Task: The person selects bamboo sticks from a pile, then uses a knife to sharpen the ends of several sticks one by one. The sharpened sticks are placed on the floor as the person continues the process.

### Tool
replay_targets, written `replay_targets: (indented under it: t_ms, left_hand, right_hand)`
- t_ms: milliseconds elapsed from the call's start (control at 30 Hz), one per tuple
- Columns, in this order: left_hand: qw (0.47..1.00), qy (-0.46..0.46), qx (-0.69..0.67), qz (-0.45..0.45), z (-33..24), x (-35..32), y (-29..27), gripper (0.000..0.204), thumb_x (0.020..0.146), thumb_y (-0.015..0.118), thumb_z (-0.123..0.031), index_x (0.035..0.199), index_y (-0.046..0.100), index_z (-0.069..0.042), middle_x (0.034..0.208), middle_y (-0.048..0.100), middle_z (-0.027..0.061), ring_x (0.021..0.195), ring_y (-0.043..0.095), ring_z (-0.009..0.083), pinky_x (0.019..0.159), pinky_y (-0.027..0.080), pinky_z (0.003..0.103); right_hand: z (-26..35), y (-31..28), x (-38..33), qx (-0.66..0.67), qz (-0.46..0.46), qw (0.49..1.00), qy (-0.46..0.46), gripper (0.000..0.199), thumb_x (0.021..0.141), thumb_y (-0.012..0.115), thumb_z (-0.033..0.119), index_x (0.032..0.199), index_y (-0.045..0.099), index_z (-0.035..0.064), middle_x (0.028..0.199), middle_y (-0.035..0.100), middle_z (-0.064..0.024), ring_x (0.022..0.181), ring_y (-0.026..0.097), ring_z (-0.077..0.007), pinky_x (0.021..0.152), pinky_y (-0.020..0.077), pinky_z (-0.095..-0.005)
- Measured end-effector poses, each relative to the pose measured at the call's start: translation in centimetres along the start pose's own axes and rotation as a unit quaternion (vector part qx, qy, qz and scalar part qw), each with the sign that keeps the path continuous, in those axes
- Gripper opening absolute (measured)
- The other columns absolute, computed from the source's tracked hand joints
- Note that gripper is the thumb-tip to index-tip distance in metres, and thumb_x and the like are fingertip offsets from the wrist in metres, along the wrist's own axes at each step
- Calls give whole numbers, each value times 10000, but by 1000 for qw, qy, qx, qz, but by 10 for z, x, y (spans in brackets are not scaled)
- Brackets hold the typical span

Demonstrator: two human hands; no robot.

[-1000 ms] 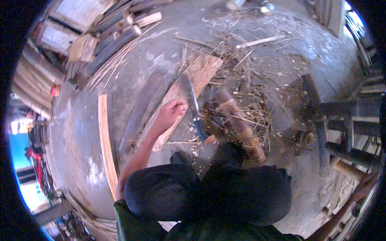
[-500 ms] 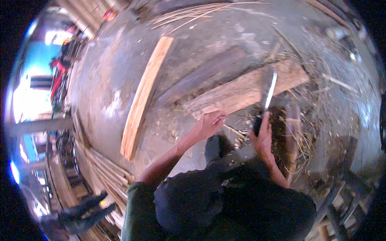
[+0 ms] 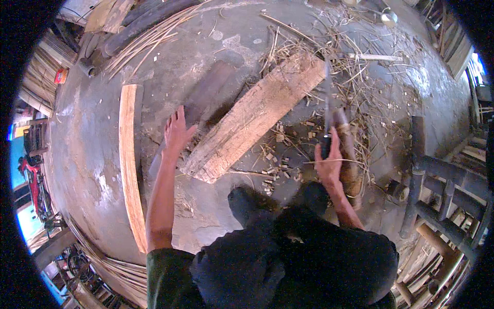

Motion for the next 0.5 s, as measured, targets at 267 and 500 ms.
replay_targets:
  t_ms: [267,500]
  left_hand:
    - [992,76,-94,-39,41,16,-39,752,731,764,-305,1331,430,0,1183,590,241,1044,591,401,908,481,425]
    - [591,136,-791,82,-16,21,-195,760,864,441,-620,1353,451,-38,1061,614,166,944,602,256,848,494,382]
  right_hand:
    - [-19,-49,18,-64,-64,996,16,614,872,586,51,1432,337,34,1397,458,-195,1276,465,-318,1059,364,-382]
    - [8,-19,-8,122,-12,992,-38,601,863,549,-6,1432,361,32,1348,494,-114,1205,479,-212,1008,368,-315]
Point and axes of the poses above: each hand's wrist, its own x-axis towards the middle knuckle, its own y-axis out of the palm, z = x × y, the point moved 3 cm from there along x, towards the middle knuckle
